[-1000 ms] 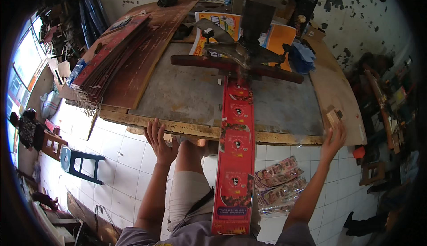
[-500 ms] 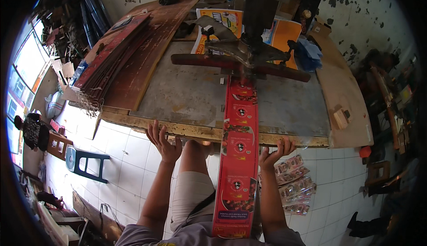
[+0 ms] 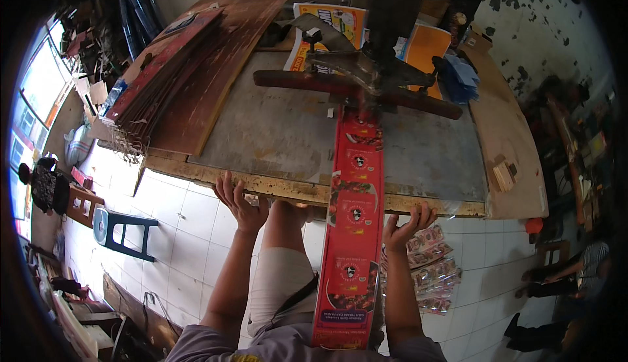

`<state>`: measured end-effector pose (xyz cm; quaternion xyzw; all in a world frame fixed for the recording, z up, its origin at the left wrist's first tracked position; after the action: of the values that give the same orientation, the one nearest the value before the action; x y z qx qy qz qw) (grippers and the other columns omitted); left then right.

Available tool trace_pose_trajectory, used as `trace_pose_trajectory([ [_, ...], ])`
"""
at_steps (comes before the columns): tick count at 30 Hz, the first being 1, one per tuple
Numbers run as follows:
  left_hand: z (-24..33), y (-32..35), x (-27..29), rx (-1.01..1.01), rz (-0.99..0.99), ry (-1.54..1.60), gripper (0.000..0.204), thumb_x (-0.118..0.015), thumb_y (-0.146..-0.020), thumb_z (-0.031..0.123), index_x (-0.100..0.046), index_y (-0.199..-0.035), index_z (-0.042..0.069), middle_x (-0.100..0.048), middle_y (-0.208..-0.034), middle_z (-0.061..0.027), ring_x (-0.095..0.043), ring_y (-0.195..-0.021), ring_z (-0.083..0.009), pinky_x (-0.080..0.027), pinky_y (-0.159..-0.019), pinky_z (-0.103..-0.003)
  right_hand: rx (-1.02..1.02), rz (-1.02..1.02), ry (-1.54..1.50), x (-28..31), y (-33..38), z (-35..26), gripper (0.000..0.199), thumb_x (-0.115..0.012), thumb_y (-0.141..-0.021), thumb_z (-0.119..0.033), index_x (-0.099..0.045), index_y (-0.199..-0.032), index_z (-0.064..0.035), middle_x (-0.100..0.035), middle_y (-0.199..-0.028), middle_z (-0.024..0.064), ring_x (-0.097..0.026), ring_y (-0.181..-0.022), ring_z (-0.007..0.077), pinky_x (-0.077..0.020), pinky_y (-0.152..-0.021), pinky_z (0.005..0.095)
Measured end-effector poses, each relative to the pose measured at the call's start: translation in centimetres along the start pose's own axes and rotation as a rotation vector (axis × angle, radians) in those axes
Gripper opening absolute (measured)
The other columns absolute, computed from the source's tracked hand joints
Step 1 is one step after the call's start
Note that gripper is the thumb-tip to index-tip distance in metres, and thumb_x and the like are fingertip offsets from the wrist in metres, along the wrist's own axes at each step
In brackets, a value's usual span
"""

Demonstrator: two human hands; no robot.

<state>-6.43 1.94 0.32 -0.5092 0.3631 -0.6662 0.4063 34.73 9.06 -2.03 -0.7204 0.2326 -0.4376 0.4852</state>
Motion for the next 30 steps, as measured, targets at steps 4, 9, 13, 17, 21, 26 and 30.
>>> trace_pose_trajectory([
  [4, 0.03, -0.01, -0.12, 0.003, -0.006, -0.005, 0.071, -0.071, -0.095, 0.025, -0.036, -0.155, 0.01, -0.033, -0.169, -0.028, -0.023, -0.159, -0.0544, -0.014, -0.129, -0.073, -0.043, 0.063, -0.053, -0.41, 0.06, -0.27, 0.049, -0.059, -0.109, -0.037, -0.046, -0.145, -0.0064, -0.036, -0.164, 0.025, -0.014, -0.162, 0.0505, -0.0093, -0.126, 0.0731],
  [9, -0.21, 0.1, 0.1, -0.001, -0.021, -0.02, 0.072, -0.07, -0.097, 0.03, -0.035, -0.157, 0.01, -0.033, -0.169, -0.0278, -0.022, -0.16, -0.0539, -0.014, -0.129, -0.074, -0.05, 0.04, -0.043, -0.51, 0.27, -0.23, 0.053, -0.062, -0.108, -0.036, -0.044, -0.148, -0.007, -0.036, -0.165, 0.0239, -0.013, -0.162, 0.0508, -0.0094, -0.126, 0.0734],
  [13, -0.2, 0.05, 0.12, -0.004, -0.017, -0.026, 0.071, -0.069, -0.098, 0.031, -0.036, -0.157, 0.009, -0.034, -0.169, -0.0278, -0.023, -0.16, -0.0535, -0.014, -0.128, -0.074, -0.043, 0.026, -0.025, -0.35, 0.17, -0.26, 0.055, -0.063, -0.108, -0.036, -0.043, -0.151, -0.0085, -0.035, -0.166, 0.0231, -0.012, -0.163, 0.0503, -0.0093, -0.127, 0.0729],
  [17, 0.01, -0.02, 0.12, 0.004, -0.013, -0.018, 0.07, -0.07, -0.097, 0.031, -0.037, -0.155, 0.009, -0.034, -0.169, -0.0279, -0.023, -0.16, -0.0537, -0.014, -0.128, -0.074, -0.037, 0.028, -0.025, -0.26, -0.01, -0.41, 0.056, -0.063, -0.108, -0.036, -0.043, -0.152, -0.0098, -0.035, -0.167, 0.0226, -0.011, -0.164, 0.0493, -0.0091, -0.127, 0.0723],
  [21, -0.04, -0.01, 0.19, 0.009, -0.021, -0.019, 0.07, -0.07, -0.097, 0.029, -0.037, -0.155, 0.009, -0.035, -0.169, -0.0279, -0.024, -0.159, -0.0539, -0.015, -0.128, -0.074, -0.03, 0.043, -0.022, -0.46, 0.03, -0.39, 0.056, -0.064, -0.108, -0.035, -0.042, -0.153, -0.0098, -0.035, -0.167, 0.0226, -0.011, -0.164, 0.0488, -0.0091, -0.127, 0.0724],
  [26, -0.15, 0.02, 0.2, 0.007, -0.027, -0.019, 0.071, -0.071, -0.095, 0.027, -0.037, -0.155, 0.009, -0.035, -0.168, -0.028, -0.024, -0.159, -0.0542, -0.015, -0.128, -0.074, -0.023, 0.048, -0.034, -0.48, 0.0, -0.44, 0.055, -0.064, -0.107, -0.033, -0.042, -0.152, -0.0095, -0.035, -0.167, 0.0233, -0.011, -0.164, 0.0497, -0.0093, -0.127, 0.0729],
  [30, 0.03, -0.13, 0.25, 0.005, -0.024, -0.016, 0.074, -0.072, -0.092, 0.022, -0.037, -0.155, 0.009, -0.035, -0.168, -0.028, -0.024, -0.159, -0.0542, -0.015, -0.128, -0.073, -0.029, 0.043, -0.026, -0.62, 0.25, -0.26, 0.055, -0.065, -0.106, -0.032, -0.043, -0.151, -0.0095, -0.034, -0.166, 0.0235, -0.011, -0.163, 0.0506, -0.0102, -0.126, 0.0736],
])
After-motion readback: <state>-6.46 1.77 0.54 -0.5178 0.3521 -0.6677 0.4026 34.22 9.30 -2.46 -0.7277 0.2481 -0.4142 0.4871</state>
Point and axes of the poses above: each hand's wrist, its own y-axis away from the middle knuckle, its own x-axis out of the back of the hand, z = x × y, the point moved 2 cm from there along -y, towards the middle knuckle
